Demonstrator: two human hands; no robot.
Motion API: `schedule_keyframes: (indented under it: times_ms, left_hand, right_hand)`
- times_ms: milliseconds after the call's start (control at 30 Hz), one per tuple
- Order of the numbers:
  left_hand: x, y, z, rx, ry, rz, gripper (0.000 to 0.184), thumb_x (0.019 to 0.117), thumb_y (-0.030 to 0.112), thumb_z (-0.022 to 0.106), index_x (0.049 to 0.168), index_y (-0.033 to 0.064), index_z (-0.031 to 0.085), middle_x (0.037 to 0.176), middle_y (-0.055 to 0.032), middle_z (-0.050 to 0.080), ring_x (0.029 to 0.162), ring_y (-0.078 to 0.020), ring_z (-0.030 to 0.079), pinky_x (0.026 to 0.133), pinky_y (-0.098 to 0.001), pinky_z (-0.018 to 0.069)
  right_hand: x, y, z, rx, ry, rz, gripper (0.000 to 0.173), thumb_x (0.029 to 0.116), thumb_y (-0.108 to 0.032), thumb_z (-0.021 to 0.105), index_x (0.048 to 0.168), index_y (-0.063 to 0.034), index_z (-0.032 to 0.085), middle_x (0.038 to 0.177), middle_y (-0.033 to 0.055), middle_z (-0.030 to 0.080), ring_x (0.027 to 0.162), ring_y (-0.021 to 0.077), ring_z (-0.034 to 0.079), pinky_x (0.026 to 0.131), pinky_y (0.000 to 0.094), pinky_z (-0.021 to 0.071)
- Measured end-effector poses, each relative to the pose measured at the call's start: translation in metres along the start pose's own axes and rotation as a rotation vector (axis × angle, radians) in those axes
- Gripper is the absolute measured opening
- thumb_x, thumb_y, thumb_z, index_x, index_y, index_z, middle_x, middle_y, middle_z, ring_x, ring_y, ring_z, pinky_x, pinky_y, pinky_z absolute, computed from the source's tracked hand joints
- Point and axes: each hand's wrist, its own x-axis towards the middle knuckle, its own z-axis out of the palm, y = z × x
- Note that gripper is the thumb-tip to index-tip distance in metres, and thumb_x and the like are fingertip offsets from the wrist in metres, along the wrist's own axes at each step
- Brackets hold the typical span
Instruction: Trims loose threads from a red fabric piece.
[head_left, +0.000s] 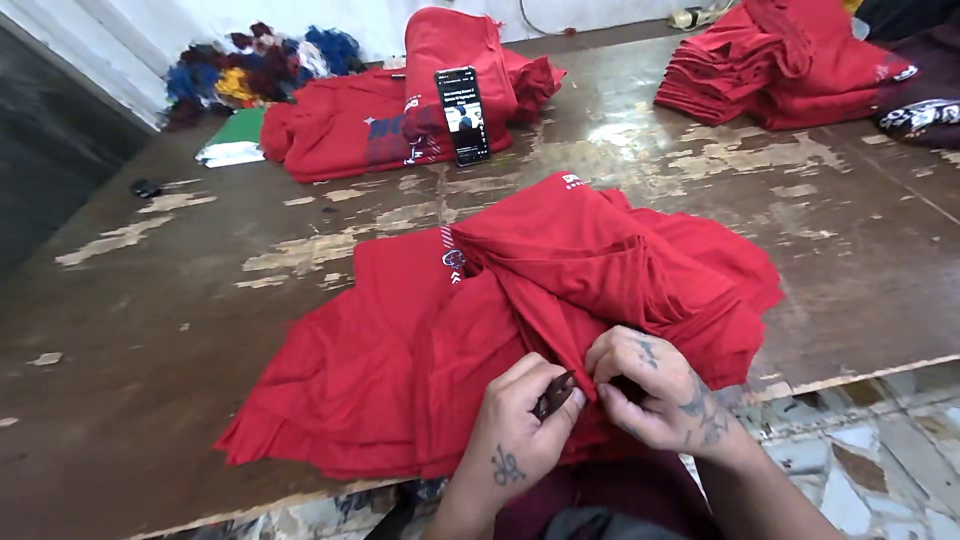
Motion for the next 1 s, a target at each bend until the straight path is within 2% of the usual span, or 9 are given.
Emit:
schedule_keyframes:
  times_ms: [100, 233, 333, 400, 500, 633, 767, 900, 1000]
  left_hand:
    - [0.0, -0.004, -0.003, -0.079, -0.034, 0.035, 0.022, 0.0956, 0.013, 0.06, 0.083, -0.0022, 0.068, 0.078, -0.0053, 0.062, 0.073, -0.0035, 0.057, 0.064, -0.0165, 0.0462]
    - [-0.001, -0.01, -0.002, -0.179, -0.006, 0.026, 0.02, 0.0939, 0.012, 0.058, 0.079, 0.0004, 0.065, 0.077, -0.0013, 0.059, 0.073, -0.0011, 0.055, 0.063, -0.0151, 0.0442]
    - [-0.001, -0.014, -0.003, -0.258, -0.007, 0.024, 0.02, 0.096, 0.014, 0.059, 0.082, 0.0009, 0.066, 0.079, -0.0005, 0.06, 0.077, -0.0006, 0.056, 0.068, -0.0153, 0.046]
    - [-0.001, -0.016, -0.004, -0.31, -0.004, 0.021, 0.019, 0.0956, 0.014, 0.059, 0.082, 0.0021, 0.066, 0.08, 0.0007, 0.061, 0.078, 0.0003, 0.057, 0.068, -0.0148, 0.0462]
    - [-0.002, -0.018, -0.004, -0.354, 0.015, 0.018, 0.017, 0.0947, 0.013, 0.059, 0.082, 0.0036, 0.065, 0.08, 0.0025, 0.06, 0.076, 0.0017, 0.056, 0.066, -0.0135, 0.045]
    - [-0.002, -0.013, -0.001, -0.311, 0.064, -0.018, 0.016, 0.095, 0.015, 0.061, 0.089, 0.0011, 0.067, 0.082, 0.0025, 0.061, 0.069, 0.0038, 0.053, 0.059, -0.0116, 0.0435]
    - [0.0, -0.004, 0.007, -0.137, 0.072, -0.031, 0.031, 0.0931, 0.027, 0.069, 0.098, -0.0032, 0.068, 0.087, -0.0028, 0.064, 0.072, 0.001, 0.056, 0.06, -0.0134, 0.0454]
    - [0.001, -0.005, 0.008, -0.095, 0.044, 0.038, 0.021, 0.0961, 0.016, 0.064, 0.088, -0.0037, 0.068, 0.081, -0.006, 0.063, 0.074, -0.003, 0.058, 0.065, -0.0159, 0.0478]
    - [-0.001, -0.01, 0.001, -0.119, -0.025, 0.073, 0.026, 0.0998, 0.017, 0.059, 0.083, -0.0019, 0.066, 0.077, -0.005, 0.06, 0.072, -0.0033, 0.056, 0.065, -0.0164, 0.0458]
  right_hand:
    - [0.0, 0.0, 0.0, -0.004, -0.013, 0.002, 0.018, 0.0955, -0.015, 0.052, 0.087, -0.0031, 0.063, 0.09, 0.0156, 0.071, 0.091, 0.0261, 0.07, 0.082, 0.0359, 0.0557]
    - [0.003, -0.008, 0.002, -0.059, -0.037, 0.042, 0.033, 0.1026, -0.035, 0.054, 0.104, -0.004, 0.066, 0.092, 0.0126, 0.07, 0.09, 0.0248, 0.068, 0.081, 0.0374, 0.0546]
    - [0.004, -0.01, 0.004, -0.061, -0.005, 0.043, 0.02, 0.1006, -0.017, 0.055, 0.107, -0.0029, 0.068, 0.09, 0.0125, 0.071, 0.085, 0.0243, 0.068, 0.08, 0.0363, 0.054]
    - [0.002, -0.008, 0.002, -0.001, 0.036, 0.053, 0.019, 0.0989, -0.011, 0.054, 0.108, 0.0003, 0.067, 0.089, 0.013, 0.071, 0.084, 0.0193, 0.068, 0.081, 0.0294, 0.0551]
    - [0.001, -0.005, 0.0, 0.091, 0.059, 0.072, 0.022, 0.0989, -0.01, 0.054, 0.112, 0.0038, 0.063, 0.087, 0.0134, 0.068, 0.081, 0.0141, 0.065, 0.08, 0.0229, 0.0539]
    - [0.002, -0.011, -0.004, 0.12, 0.07, 0.09, 0.022, 0.0976, -0.009, 0.055, 0.111, 0.0055, 0.064, 0.089, 0.0153, 0.07, 0.082, 0.0161, 0.068, 0.081, 0.0247, 0.0555]
    - [0.0, -0.004, -0.003, 0.154, 0.029, 0.088, 0.022, 0.1014, -0.012, 0.055, 0.113, 0.0039, 0.063, 0.093, 0.0133, 0.071, 0.087, 0.013, 0.068, 0.085, 0.0236, 0.0549]
    - [0.0, -0.002, -0.003, 0.163, 0.005, 0.077, 0.02, 0.1027, -0.013, 0.054, 0.111, 0.0029, 0.064, 0.094, 0.0131, 0.072, 0.089, 0.0133, 0.069, 0.086, 0.0246, 0.0548]
    - [0.0, -0.002, -0.004, 0.152, 0.005, 0.066, 0.021, 0.1018, -0.012, 0.053, 0.11, 0.0032, 0.064, 0.093, 0.0139, 0.071, 0.088, 0.0148, 0.068, 0.086, 0.0249, 0.0548]
